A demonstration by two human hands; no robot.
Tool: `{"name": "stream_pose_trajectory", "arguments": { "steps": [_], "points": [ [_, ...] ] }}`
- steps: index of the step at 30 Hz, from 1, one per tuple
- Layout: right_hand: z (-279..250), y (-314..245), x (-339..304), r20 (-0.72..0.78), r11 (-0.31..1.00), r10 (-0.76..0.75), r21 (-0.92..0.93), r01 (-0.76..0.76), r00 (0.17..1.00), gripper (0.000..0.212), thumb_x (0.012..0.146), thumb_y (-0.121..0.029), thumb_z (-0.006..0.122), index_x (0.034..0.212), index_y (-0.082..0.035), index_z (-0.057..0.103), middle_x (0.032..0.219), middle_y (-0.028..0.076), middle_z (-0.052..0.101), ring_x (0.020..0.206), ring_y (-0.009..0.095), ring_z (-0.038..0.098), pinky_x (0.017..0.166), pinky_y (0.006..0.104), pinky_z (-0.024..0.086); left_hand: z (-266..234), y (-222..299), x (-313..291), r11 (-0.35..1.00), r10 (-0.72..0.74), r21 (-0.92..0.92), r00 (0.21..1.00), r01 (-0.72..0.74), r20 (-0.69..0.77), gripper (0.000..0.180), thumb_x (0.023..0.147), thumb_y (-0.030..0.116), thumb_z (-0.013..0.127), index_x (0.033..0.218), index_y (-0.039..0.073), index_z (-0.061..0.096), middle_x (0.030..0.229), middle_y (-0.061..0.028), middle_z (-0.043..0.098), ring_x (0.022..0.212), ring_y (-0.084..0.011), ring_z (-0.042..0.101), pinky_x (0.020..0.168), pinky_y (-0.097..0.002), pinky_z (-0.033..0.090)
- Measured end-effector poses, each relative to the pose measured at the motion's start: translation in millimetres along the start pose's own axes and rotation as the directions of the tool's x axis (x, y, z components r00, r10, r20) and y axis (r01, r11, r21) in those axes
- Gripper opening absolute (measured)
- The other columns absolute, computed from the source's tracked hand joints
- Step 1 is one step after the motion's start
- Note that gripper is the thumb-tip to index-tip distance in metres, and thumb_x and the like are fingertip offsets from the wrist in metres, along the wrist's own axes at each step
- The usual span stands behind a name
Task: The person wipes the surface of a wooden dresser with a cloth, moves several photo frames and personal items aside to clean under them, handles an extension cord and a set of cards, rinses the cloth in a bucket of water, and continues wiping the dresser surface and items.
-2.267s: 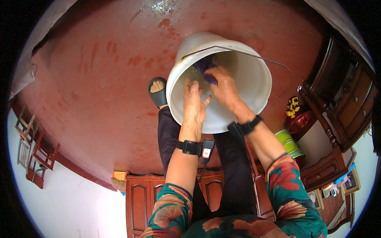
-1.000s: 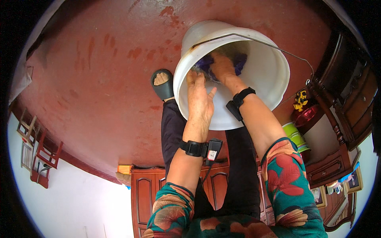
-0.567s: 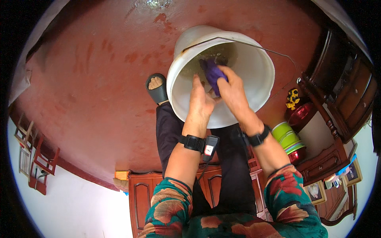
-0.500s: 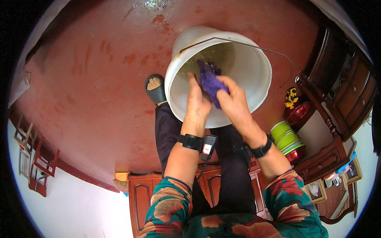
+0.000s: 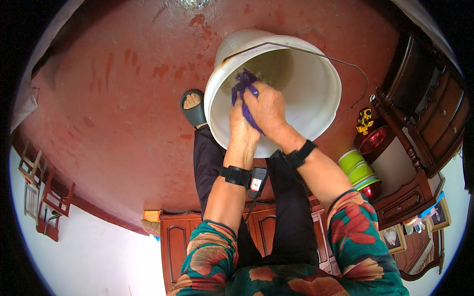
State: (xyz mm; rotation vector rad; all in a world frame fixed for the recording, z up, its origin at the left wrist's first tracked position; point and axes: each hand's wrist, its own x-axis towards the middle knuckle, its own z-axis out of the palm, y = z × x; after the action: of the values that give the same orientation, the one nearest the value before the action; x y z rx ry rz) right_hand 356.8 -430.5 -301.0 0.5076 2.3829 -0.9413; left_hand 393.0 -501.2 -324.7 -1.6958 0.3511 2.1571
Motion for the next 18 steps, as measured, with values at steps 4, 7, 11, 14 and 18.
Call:
{"name": "stream_pose_trajectory", "arguments": {
  "steps": [4,7,11,14,18],
  "points": [
    [7.1,48.6,37.7,-0.143,0.997,0.08,-0.008,-0.082,0.987,0.025,0.084,-0.023,0.061,0.091,0.0,0.065,0.086,0.026,0.065,0.08,0.042,0.062,0.072,0.047,0.049,26.1,-14.3,-11.0,0.957,0.111,0.279,0.988,-0.078,-0.104,0.036,0.105,0.023,0.036,0.132,0.001,0.045,0.126,-0.0123,0.058,0.113,-0.0246,0.058,0.098,-0.0393,0.048],
    [-4.7,73.2,55.4,-0.349,0.994,0.106,0.046,-0.096,0.931,0.031,0.085,-0.026,0.062,0.101,-0.001,0.064,0.099,0.028,0.063,0.095,0.042,0.06,0.081,0.0474,0.048,39.9,-10.0,-24.0,0.872,0.344,0.339,0.935,-0.353,0.088,0.048,0.102,0.019,0.046,0.145,0.003,0.032,0.143,-0.0128,0.043,0.13,-0.0241,0.045,0.109,-0.0428,0.036],
    [-8.1,75.0,65.0,-0.289,0.901,0.331,-0.185,-0.391,0.899,0.047,0.085,-0.029,0.065,0.126,-0.006,0.057,0.129,0.026,0.052,0.122,0.039,0.048,0.096,0.0494,0.042,39.9,9.3,-25.7,0.799,0.341,0.519,0.94,-0.305,0.028,0.067,0.099,0.02,0.052,0.153,0.008,0.015,0.155,-0.0135,0.023,0.141,-0.0269,0.027,0.113,-0.0498,0.026],
    [7.4,66.8,62.8,-0.151,0.847,0.09,-0.508,-0.156,0.984,0.06,0.085,-0.028,0.066,0.139,-0.009,0.046,0.142,0.02,0.043,0.132,0.035,0.04,0.103,0.0527,0.036,35.6,12.0,-27.4,0.785,0.329,0.523,0.939,-0.333,0.105,0.078,0.098,0.022,0.054,0.155,0.014,0.001,0.158,-0.0125,0.009,0.145,-0.0296,0.014,0.113,-0.0544,0.02],
    [39.1,83.5,68.4,0.235,0.715,-0.168,-0.639,0.282,0.957,0.062,0.082,-0.027,0.069,0.137,-0.009,0.045,0.137,0.016,0.05,0.127,0.036,0.046,0.104,0.0506,0.035,35.1,9.4,-26.0,0.854,0.22,0.483,0.975,-0.192,-0.002,0.075,0.098,0.023,0.053,0.155,0.018,0.006,0.158,-0.0097,0.012,0.145,-0.0291,0.017,0.111,-0.0532,0.024]
  ]
}}
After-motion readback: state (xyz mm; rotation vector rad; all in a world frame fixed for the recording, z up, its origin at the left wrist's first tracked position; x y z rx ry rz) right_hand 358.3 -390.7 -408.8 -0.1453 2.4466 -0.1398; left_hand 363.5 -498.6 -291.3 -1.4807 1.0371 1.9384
